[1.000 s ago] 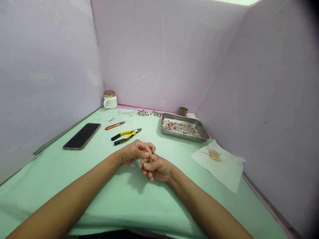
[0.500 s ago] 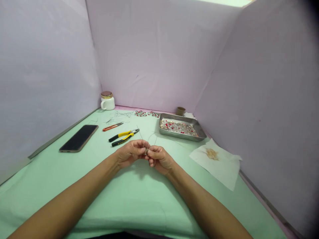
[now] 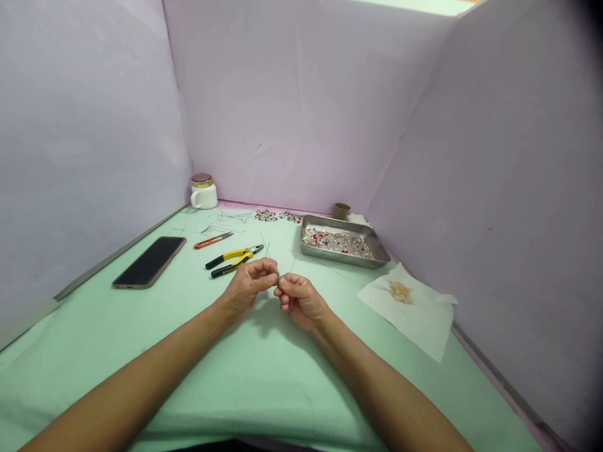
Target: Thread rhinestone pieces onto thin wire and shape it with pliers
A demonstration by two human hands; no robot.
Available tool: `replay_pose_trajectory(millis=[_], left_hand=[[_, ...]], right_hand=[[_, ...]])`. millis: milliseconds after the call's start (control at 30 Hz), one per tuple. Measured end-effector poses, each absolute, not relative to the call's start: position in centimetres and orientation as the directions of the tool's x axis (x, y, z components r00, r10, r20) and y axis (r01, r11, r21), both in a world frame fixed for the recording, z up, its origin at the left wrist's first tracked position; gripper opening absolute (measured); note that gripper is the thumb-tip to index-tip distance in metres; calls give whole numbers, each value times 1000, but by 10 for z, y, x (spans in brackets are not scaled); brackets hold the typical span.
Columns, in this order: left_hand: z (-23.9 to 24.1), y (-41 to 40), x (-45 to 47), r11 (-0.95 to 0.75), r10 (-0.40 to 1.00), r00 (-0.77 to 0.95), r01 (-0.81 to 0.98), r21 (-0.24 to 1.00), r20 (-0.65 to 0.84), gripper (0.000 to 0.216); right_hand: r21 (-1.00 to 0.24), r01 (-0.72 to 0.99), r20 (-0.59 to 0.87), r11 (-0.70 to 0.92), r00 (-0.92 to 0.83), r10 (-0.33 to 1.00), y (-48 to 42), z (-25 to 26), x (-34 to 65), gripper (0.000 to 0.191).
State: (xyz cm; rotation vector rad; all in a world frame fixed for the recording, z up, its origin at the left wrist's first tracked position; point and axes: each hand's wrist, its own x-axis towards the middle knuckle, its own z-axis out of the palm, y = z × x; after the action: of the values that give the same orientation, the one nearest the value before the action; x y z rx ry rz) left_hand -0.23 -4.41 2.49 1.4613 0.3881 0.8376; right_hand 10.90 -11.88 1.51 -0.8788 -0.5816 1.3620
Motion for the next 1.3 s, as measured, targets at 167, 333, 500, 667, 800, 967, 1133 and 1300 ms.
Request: replay_pose_trajectory(millis=[167,333,500,667,800,967,1133,1300], left_hand=[[24,-52,2,-324,815,434,-211,922,385,6],[27,-64,2,-520,813,264,-72,851,519,10],[26,-69,0,-607,767,242,-21,794,594,5],[30,-60,-1,-530,798,312,-42,847,515,9],[35,-50,0,-417,821,400,-64,906,406,13],[35,-44,-5,-416,840,364,-45,908,402,10],[33,-49,-12,-620,774,160,-7,785,612,6],[30,-59,-8,-729,666,391,159,666,635,17]], right_hand=[[-795,-604,-99,62,229,968,-118,14,102,24],[-801,-576,-61,163,349,935,-116,8,94,24],[-803,-568,-71,179,391,918,-115,7,94,25],[-790,-591,-77,162,358,931,-116,13,96,26],[-830,-547,-66,107,287,956,-115,13,103,30],[-862,-493,-51,116,313,948,-115,11,111,30],[-857,-505,-101,108,369,924,-113,7,113,30],[-857,-506,-80,100,321,944,-111,1,111,29]])
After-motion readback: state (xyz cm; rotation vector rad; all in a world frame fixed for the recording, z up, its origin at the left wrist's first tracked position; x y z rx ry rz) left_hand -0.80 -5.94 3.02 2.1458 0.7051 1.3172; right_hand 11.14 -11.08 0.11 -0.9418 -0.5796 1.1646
